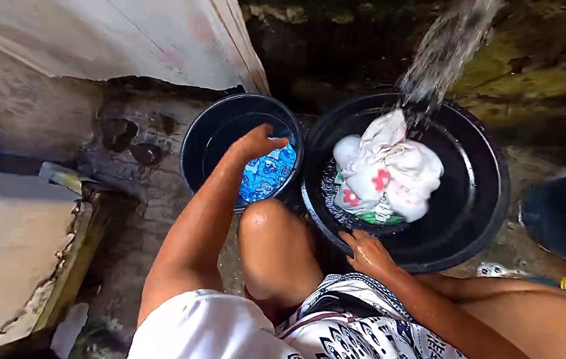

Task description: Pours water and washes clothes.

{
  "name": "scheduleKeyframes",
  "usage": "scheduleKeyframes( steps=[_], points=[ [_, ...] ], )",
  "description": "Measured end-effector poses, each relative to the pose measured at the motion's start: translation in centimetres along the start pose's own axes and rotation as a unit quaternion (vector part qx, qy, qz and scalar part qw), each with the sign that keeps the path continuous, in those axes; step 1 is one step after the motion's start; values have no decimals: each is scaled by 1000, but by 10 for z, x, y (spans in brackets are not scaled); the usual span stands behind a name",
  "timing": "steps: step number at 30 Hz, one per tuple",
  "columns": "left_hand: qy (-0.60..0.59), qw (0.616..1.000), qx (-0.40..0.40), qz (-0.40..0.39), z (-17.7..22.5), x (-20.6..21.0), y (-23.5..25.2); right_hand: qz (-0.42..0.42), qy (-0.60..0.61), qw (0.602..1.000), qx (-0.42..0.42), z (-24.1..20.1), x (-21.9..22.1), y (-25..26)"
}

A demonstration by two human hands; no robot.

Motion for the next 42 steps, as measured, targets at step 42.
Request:
scheduleKeyframes(
  steps=[42],
  points=[
    [-211, 880, -109, 412, -112, -146, -113, -193, 787, 583, 60, -138, -130, 65]
  ],
)
Point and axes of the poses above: each hand's wrist, its own y-axis towards the middle knuckle, its own x-axis out of the palm, z = x × y, the point moved 7 cm from there along y, towards the middle knuckle, and after that the axes turned 14 degrees about x, right-handed, at the moved point
